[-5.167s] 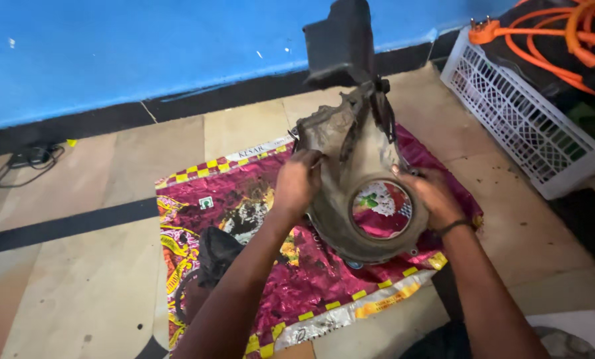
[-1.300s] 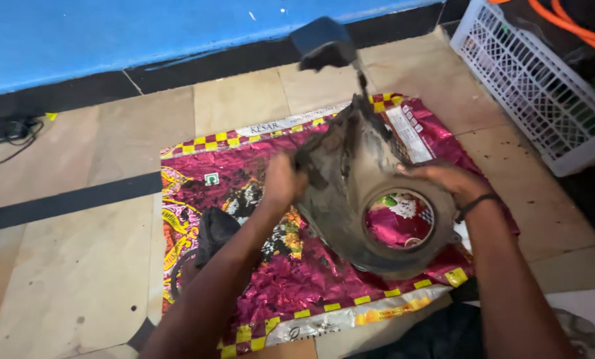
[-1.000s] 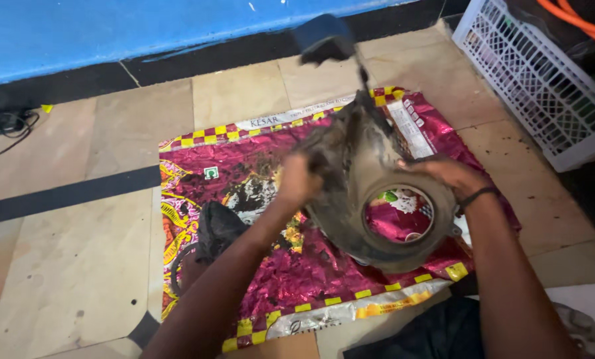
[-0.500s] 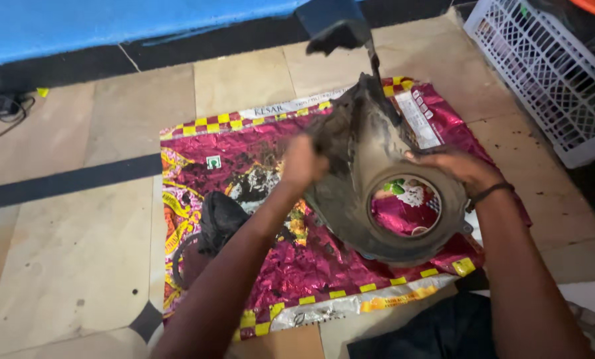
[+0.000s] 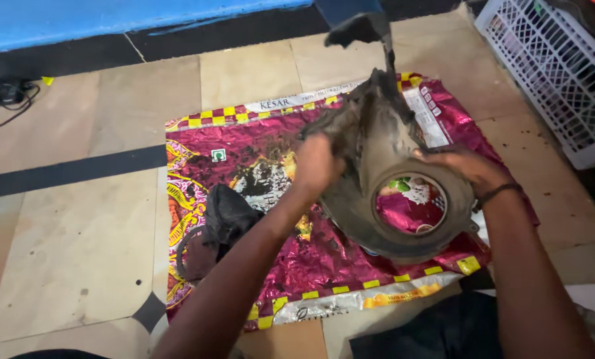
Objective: The person scrubs a large, dark metal component with a small brush, focusing on the interior and exterior surfaces. They rotate the object to access different areas and repeatedly dip the brush into a small container of liquid to continue the cleaning process.
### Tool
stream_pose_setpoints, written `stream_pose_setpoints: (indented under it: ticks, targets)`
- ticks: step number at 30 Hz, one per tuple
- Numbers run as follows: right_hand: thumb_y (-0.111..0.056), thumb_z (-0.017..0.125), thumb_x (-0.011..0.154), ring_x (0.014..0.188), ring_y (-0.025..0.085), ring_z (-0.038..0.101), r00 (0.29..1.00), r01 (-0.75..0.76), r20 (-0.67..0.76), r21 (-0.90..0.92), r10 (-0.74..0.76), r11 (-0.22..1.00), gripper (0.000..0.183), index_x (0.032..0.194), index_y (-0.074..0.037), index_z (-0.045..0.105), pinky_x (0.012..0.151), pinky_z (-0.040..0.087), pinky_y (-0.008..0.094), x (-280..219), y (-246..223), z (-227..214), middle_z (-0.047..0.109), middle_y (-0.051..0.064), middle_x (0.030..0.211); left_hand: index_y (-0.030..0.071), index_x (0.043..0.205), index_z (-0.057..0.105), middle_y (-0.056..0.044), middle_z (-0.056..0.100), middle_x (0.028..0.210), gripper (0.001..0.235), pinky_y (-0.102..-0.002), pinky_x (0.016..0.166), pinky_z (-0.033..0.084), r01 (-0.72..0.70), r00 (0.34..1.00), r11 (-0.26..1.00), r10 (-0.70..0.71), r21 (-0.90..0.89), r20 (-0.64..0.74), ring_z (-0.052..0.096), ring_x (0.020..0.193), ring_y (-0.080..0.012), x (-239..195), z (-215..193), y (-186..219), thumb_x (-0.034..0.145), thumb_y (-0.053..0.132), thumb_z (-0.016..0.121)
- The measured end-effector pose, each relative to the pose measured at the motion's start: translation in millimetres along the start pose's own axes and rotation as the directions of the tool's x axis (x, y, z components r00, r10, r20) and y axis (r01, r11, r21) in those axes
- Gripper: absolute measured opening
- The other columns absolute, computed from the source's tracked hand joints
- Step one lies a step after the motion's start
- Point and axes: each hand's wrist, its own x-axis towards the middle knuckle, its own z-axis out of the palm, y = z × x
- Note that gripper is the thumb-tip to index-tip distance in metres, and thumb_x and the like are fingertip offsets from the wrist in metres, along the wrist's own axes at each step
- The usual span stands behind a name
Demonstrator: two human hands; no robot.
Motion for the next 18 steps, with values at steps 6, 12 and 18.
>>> stream_pose_setpoints:
  ticks: [6, 12, 18]
  targets:
    - [-0.030, 0.074, 0.090, 0.084, 0.017, 0.068, 0.992, 0.038, 0.114, 0.105, -0.050, 0.994, 0.040, 0.117, 0.000, 0.075, 0.076, 0.053, 0.034, 6, 4, 1, 0.075, 0.009, 0.104, 0.003, 0.092, 0.076, -0.026, 0.072, 0.091, 0.022, -0.050, 0.081, 0.058, 0.138, 0.989, 0.987, -0.141, -0.080, -0.036, 0.072, 0.088, -0.0432, 8, 2, -10, 0.076, 0.018, 0.075]
    - [-0.030, 0.075, 0.086, 0.084, 0.016, 0.070, 0.995, 0.012, 0.101, 0.069, -0.019, 0.998, 0.041, 0.115, -0.001, 0.075, 0.076, 0.055, 0.034, 11, 4, 1, 0.077, 0.007, 0.104, 0.002, 0.085, 0.076, -0.025, 0.073, 0.082, 0.022, -0.051, 0.080, 0.056, 0.165, 0.986, 0.979, -0.166, -0.118, -0.001, 0.072, 0.084, -0.0424, -15, 15, 9, 0.070, 0.018, 0.077]
    - [-0.030, 0.076, 0.085, 0.081, 0.018, 0.069, 0.993, 0.075, 0.091, 0.062, -0.080, 0.995, 0.041, 0.115, -0.002, 0.074, 0.074, 0.056, 0.035, 10, 10, -2, 0.077, 0.007, 0.099, 0.000, 0.086, 0.076, -0.025, 0.074, 0.088, 0.020, -0.049, 0.081, 0.059, 0.173, 0.983, 0.977, -0.179, -0.122, -0.044, 0.074, 0.088, -0.0403, 0, 20, 0, 0.076, 0.018, 0.076]
